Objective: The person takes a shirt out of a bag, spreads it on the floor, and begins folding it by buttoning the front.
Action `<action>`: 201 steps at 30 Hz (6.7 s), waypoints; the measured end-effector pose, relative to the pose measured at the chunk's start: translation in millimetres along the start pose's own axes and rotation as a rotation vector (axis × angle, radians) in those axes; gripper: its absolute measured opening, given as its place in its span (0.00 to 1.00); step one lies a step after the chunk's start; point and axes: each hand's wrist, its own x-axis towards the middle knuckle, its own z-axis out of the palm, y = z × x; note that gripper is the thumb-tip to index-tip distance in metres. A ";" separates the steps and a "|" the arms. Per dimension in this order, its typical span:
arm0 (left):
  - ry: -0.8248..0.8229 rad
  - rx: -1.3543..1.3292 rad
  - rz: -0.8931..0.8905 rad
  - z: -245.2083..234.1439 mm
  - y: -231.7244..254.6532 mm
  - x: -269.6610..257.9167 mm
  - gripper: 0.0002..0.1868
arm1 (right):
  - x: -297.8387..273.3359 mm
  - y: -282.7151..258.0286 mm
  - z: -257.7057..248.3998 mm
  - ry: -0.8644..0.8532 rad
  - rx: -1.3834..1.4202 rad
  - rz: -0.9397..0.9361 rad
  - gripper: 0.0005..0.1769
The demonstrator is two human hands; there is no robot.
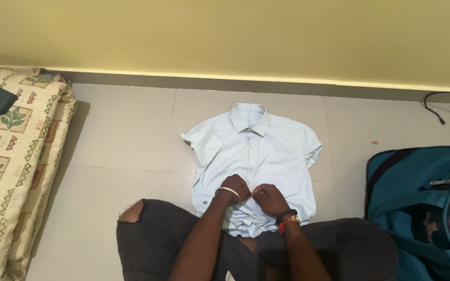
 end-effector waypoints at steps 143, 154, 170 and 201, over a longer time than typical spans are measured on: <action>-0.014 -0.081 -0.013 11.0 24.0 -10.1 0.21 | 4.0 -6.8 7.4 -0.116 -0.662 0.051 0.30; -0.021 -0.289 0.050 14.3 16.3 2.1 0.22 | 9.9 -12.9 6.7 -0.069 -0.690 0.200 0.19; -0.147 0.057 0.061 -0.6 26.2 6.5 0.51 | 21.7 -1.6 -20.4 -0.140 -0.553 -0.157 0.20; -0.237 0.229 -0.212 -55.6 45.9 28.5 0.58 | 111.0 15.3 -199.4 0.271 0.084 0.362 0.24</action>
